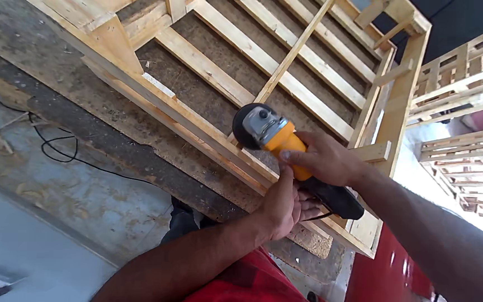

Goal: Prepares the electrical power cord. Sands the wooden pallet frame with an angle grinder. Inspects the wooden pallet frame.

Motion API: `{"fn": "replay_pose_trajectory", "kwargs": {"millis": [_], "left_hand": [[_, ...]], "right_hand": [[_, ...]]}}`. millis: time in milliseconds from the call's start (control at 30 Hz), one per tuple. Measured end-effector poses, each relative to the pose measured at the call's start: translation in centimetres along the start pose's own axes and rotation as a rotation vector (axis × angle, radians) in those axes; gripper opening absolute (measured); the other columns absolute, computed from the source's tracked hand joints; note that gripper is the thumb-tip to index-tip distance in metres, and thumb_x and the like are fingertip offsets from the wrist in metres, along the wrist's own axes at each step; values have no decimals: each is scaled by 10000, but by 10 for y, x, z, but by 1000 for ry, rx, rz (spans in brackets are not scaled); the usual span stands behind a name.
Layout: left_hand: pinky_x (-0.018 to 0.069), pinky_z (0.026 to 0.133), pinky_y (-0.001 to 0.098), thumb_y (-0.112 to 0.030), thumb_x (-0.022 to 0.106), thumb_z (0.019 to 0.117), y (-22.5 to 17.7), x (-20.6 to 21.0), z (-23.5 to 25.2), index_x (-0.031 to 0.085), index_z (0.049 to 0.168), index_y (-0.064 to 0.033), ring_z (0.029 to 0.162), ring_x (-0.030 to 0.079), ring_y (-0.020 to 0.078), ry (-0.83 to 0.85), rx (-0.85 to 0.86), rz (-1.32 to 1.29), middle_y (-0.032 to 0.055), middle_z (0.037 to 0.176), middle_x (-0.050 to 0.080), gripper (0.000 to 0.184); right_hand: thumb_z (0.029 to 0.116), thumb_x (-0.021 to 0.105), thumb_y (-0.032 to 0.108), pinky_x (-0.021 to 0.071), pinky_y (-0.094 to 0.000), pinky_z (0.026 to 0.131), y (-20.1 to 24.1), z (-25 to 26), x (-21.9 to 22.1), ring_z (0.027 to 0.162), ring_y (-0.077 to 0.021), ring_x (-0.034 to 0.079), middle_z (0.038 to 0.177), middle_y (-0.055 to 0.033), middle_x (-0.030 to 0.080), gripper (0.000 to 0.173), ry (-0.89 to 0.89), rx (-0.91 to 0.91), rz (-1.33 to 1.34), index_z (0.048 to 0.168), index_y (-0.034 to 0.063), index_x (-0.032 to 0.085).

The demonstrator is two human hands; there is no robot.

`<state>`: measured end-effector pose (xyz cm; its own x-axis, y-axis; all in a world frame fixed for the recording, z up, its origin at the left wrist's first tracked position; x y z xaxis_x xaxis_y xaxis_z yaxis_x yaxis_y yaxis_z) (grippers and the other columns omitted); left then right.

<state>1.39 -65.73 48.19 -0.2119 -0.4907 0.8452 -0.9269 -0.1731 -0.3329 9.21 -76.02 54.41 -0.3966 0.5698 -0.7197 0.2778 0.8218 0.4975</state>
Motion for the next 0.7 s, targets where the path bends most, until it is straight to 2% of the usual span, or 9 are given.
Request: {"fn": "replay_pose_trajectory", "kwargs": {"millis": [67,133,267,400,533,700], "left_hand": [[569,925,435,-824,74,937,-11,-1,8,515,1414,-65,1062,687,252,-20,-37,41,154,1249,668,999],[582,895,440,-814,85,947,-14,3,7,531,1389,-51,1024,700,264,-42,-48,46,169,1210,680,988],[562,981,445,-766,94,981,7,10,-6,530,1383,1,1120,687,281,-7,-101,-2,194,1239,678,970],[571,948,427,-762,111,986,14,14,-7,552,1342,4,1063,700,260,-9,-169,-11,179,1184,692,953],[557,990,439,-726,78,1006,23,20,-14,515,1394,13,1147,680,281,-36,-155,-30,200,1273,666,942],[577,934,433,-771,141,984,13,16,-7,567,1327,4,1044,708,268,-79,-152,-30,182,1159,702,949]], "right_hand": [[906,563,710,598,-420,669,-5,8,-9,753,-126,701,826,20,707,564,-58,21,-5,1082,190,691],[924,557,686,601,-416,663,-7,8,-13,748,-126,702,817,20,707,527,-56,30,0,1055,193,691],[949,592,586,627,-371,645,-13,-8,-1,733,-132,721,828,11,736,440,85,23,165,1086,185,709],[947,576,598,622,-364,603,-24,-20,3,690,-154,720,799,-13,738,452,84,54,255,1055,180,711],[953,596,527,623,-345,602,-18,-24,10,698,-169,720,832,-51,740,435,200,-15,344,1093,131,709],[965,575,533,628,-376,646,-27,-12,6,730,-192,728,854,-88,741,461,192,28,410,1103,112,702]]}}
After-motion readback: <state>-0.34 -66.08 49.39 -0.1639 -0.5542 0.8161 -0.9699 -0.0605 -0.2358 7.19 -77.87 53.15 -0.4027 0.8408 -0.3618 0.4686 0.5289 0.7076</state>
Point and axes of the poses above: each hand's wrist, its own z-axis towards the middle knuckle, its own x-axis out of the palm, y = z × x, the point moved 6 cm from there along z, towards the middle knuckle
